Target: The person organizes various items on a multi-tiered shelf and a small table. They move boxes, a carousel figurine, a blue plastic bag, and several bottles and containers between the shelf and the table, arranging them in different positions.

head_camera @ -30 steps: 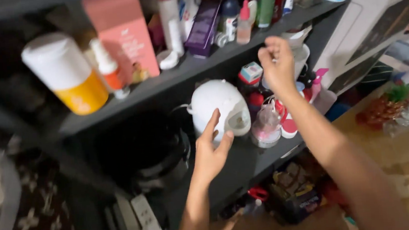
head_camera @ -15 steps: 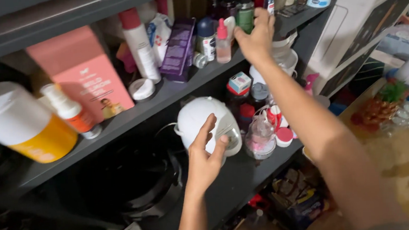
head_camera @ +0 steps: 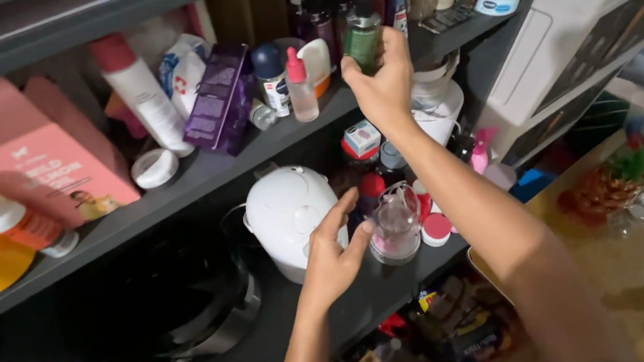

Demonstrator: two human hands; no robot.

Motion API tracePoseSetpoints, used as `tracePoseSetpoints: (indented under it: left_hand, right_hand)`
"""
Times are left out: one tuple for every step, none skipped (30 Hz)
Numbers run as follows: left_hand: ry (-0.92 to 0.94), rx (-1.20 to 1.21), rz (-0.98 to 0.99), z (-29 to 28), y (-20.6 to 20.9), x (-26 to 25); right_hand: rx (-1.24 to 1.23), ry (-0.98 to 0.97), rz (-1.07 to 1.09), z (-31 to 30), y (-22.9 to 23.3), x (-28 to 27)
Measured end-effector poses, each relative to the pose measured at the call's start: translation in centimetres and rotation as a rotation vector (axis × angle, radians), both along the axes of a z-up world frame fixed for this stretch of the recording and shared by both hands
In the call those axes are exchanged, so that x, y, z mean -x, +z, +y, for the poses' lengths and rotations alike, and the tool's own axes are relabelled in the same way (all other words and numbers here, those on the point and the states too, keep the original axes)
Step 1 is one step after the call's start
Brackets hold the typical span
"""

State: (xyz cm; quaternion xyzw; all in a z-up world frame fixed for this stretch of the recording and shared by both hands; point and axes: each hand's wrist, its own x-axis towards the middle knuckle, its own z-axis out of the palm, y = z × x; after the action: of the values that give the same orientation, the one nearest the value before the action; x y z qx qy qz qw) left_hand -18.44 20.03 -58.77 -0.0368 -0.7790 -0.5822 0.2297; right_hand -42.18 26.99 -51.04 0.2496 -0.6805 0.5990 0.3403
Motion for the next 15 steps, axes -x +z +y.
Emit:
tracePoseSetpoints:
  left_hand:
    - [-0.015, -0.003, 0.001, 0.1, 0.1, 0.6]
    - [-0.030, -0.007, 0.002, 0.2, 0.3, 1.1]
    - [-0.047, -0.008, -0.003, 0.5, 0.3, 1.8]
    - [-0.067, -0.008, 0.023, 0.7, 0.4, 2.5]
    - [-0.091, -0.013, 0.060, 1.1, 0.6, 3.5]
    - [-0.111, -0.019, 0.066, 1.4, 0.6, 4.4]
    - [-0.138, -0.108, 0.124, 1.9, 0.5, 5.2]
    - [-0.166, -0.198, 0.181, 2.4, 0.4, 6.1]
    - [-0.177, -0.204, 0.182, 3.0, 0.3, 6.9]
    - [-0.186, -0.288, 0.158, 3.6, 0.3, 7.7]
    - [-0.196, -0.365, 0.121, 4.1, 0.2, 8.3]
    - [-0.209, -0.364, 0.110, 4.6, -0.3, 9.2]
    - [-0.219, -0.448, 0.138, 5.2, -1.0, 10.0]
    - [-0.227, -0.532, 0.165, 5.9, -1.6, 10.7]
    - [-0.245, -0.536, 0.156, 6.5, -2.1, 11.3]
  right_hand:
    - [0.046, 0.074, -0.015, 0.5, -0.3, -0.1]
    - [0.092, 0.148, -0.030, 1.0, -0.5, -0.2]
    - [0.092, 0.130, -0.034, 1.8, -1.2, -0.2]
    - [0.115, 0.217, -0.064, 2.5, -1.8, -0.2]
    - [0.132, 0.300, -0.084, 3.4, -2.0, -0.1]
    - [0.126, 0.279, -0.078, 4.4, -2.2, -0.3]
    - [0.126, 0.365, -0.110, 5.3, -2.6, -0.7]
    - [0.125, 0.451, -0.143, 6.2, -2.9, -1.0]
    - [0.121, 0.439, -0.142, 7.0, -2.8, -1.5]
    - [0.090, 0.485, -0.159, 7.9, -2.6, -2.1]
    - [0.069, 0.528, -0.184, 8.7, -2.8, -2.9]
    - [0.076, 0.514, -0.191, 9.4, -3.2, -2.9]
    - [0.050, 0.542, -0.228, 10.3, -3.6, -3.1]
    - [0.025, 0.570, -0.266, 11.3, -4.1, -3.3]
    - [0.027, 0.550, -0.271, 12.2, -4.6, -3.2]
